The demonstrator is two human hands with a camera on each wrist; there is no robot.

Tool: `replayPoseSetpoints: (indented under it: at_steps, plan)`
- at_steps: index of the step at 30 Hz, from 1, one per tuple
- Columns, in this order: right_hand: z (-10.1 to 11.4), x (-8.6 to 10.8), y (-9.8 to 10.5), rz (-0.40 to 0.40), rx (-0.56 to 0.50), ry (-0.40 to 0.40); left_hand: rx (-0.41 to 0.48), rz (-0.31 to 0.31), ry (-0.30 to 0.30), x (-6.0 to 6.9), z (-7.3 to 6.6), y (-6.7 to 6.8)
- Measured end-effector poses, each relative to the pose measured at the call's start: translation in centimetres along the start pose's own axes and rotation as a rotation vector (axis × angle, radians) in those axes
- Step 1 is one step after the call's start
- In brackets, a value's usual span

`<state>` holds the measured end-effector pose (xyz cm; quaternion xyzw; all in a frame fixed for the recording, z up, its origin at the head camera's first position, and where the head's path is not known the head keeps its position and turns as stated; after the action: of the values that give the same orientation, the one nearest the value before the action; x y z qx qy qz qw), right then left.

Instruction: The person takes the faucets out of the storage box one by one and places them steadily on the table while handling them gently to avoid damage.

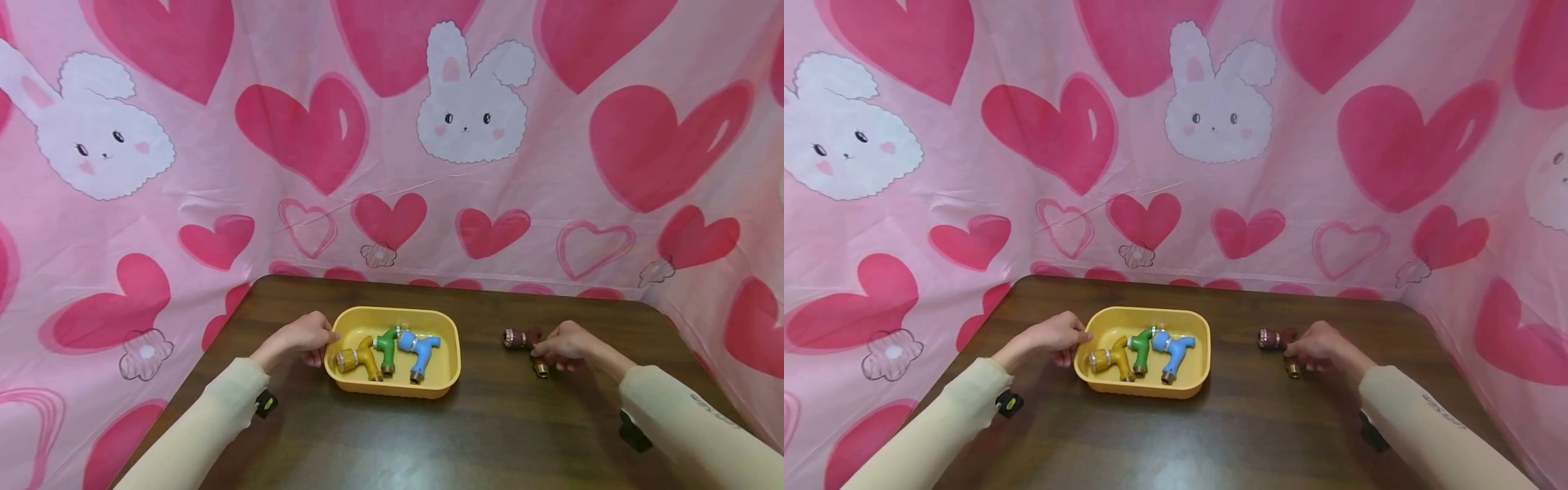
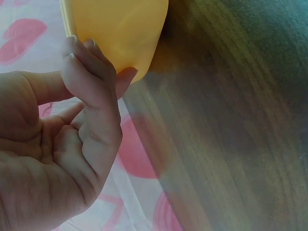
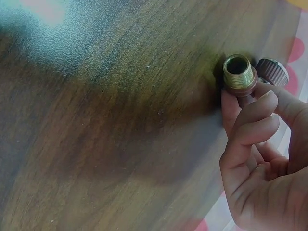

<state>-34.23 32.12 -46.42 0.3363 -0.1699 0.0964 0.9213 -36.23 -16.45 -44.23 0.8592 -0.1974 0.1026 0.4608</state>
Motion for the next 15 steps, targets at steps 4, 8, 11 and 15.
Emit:
replayPoseSetpoints:
  at_steps: [4, 8, 11, 15]
  plan:
    - [0.1, 0.01, 0.05, 0.002, -0.002, 0.0, 0.022, 0.01, 0.008, -0.07, 0.02, -0.07]
    - [0.06, -0.02, 0.12, 0.002, -0.011, -0.002, 0.037, 0.027, 0.007, -0.08, -0.03, -0.09]
    - [0.02, -0.03, 0.1, 0.003, -0.015, 0.001, 0.044, 0.037, 0.009, -0.03, 0.0, -0.13]
    - [-0.03, 0.0, 0.03, -0.003, -0.013, 0.001, 0.053, 0.036, 0.018, 0.03, 0.17, -0.13]
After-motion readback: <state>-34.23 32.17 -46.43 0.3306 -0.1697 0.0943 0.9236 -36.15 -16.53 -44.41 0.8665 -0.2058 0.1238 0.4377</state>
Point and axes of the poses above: each hand's wrist, its own x-axis away from the middle knuckle, its own y-axis out of the back of the hand, z = x × y, the point moved 10 cm from there along -x, towards the middle knuckle, and after that the axes turned 5 degrees about -x, right-handed, at the moved point
